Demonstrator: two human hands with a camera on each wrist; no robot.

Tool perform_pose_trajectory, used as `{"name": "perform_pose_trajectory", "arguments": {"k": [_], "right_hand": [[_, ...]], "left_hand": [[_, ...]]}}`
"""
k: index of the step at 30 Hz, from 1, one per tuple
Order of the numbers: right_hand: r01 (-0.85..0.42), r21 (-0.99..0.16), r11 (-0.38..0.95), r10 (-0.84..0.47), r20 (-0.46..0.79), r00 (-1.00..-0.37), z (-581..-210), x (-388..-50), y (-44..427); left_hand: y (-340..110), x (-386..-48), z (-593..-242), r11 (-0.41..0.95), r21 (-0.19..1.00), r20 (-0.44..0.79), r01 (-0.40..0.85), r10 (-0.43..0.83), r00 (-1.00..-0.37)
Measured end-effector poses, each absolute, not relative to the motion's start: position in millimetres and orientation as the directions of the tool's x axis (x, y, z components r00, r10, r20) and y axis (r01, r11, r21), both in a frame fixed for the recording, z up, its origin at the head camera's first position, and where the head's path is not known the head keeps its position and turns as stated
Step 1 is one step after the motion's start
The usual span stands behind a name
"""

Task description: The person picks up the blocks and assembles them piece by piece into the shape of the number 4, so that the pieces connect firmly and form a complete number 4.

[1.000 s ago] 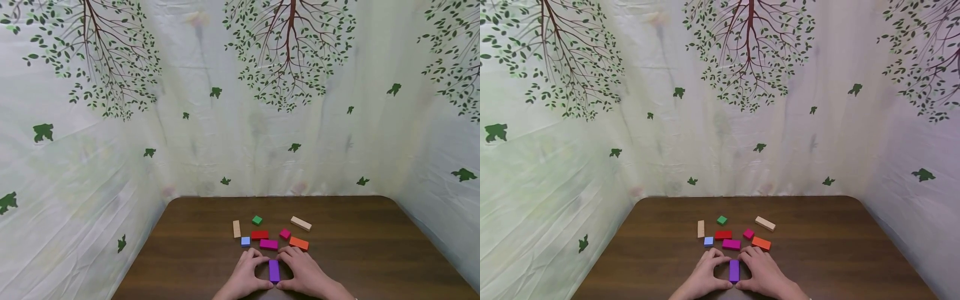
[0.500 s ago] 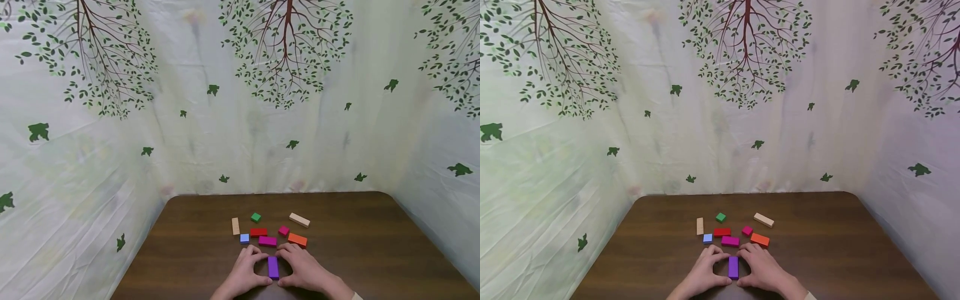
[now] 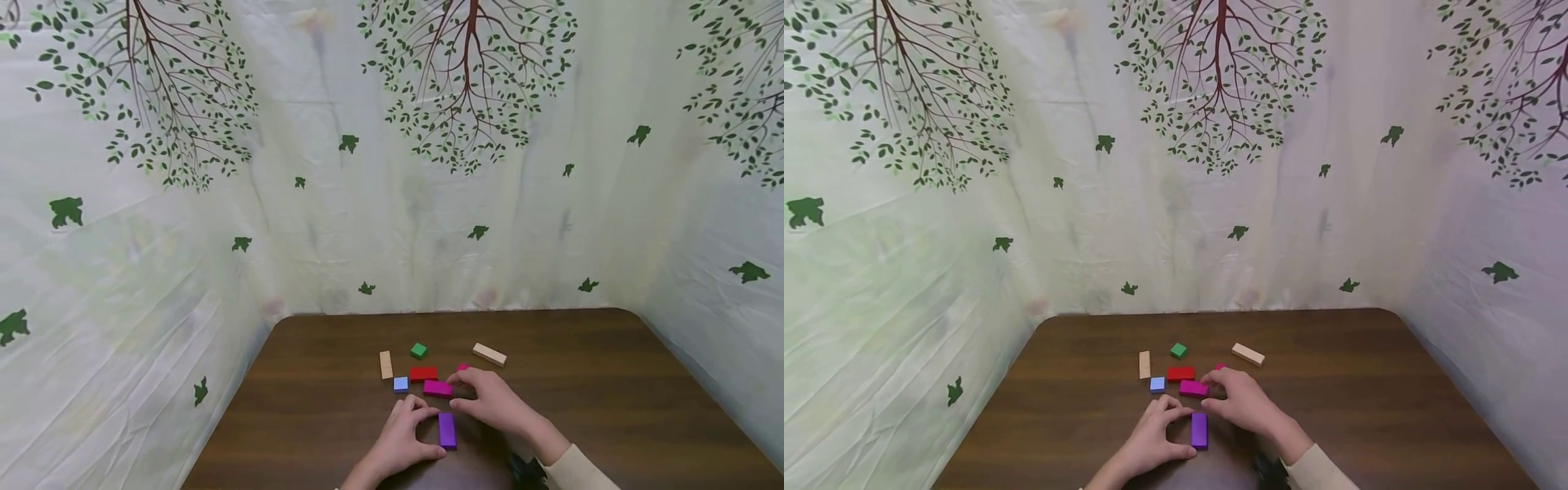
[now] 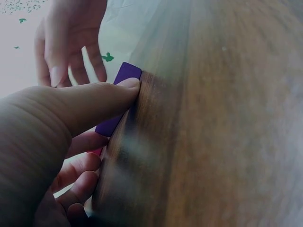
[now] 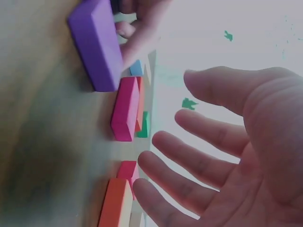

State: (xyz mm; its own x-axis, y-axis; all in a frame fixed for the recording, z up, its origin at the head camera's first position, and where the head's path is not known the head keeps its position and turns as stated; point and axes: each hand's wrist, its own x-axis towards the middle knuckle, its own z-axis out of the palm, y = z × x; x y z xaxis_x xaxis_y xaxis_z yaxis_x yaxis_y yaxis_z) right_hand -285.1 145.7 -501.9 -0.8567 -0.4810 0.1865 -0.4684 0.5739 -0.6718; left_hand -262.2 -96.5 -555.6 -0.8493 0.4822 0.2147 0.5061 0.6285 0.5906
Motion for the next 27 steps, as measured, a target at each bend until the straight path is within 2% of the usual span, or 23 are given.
{"name": "perform_pose_trajectory", "arguments": {"k": [8, 27], "right_hand": [[-0.429, -0.651, 0.626, -0.385, 0.22, -0.896, -508.1, -307.7, 131.5], [-0.47, -0.467, 0.749, -0.379, 0.279, -0.882, -531.7, -315.2, 118.3]], "left_hand": [[-101.0, -259.5, -555.3, 0.622, 0.585, 0.238, 0.52, 0.481, -0.844], [-98.3, -258.1, -553.7, 0.624, 0.568, 0.244, 0.537, 0.495, -0.834]]}}
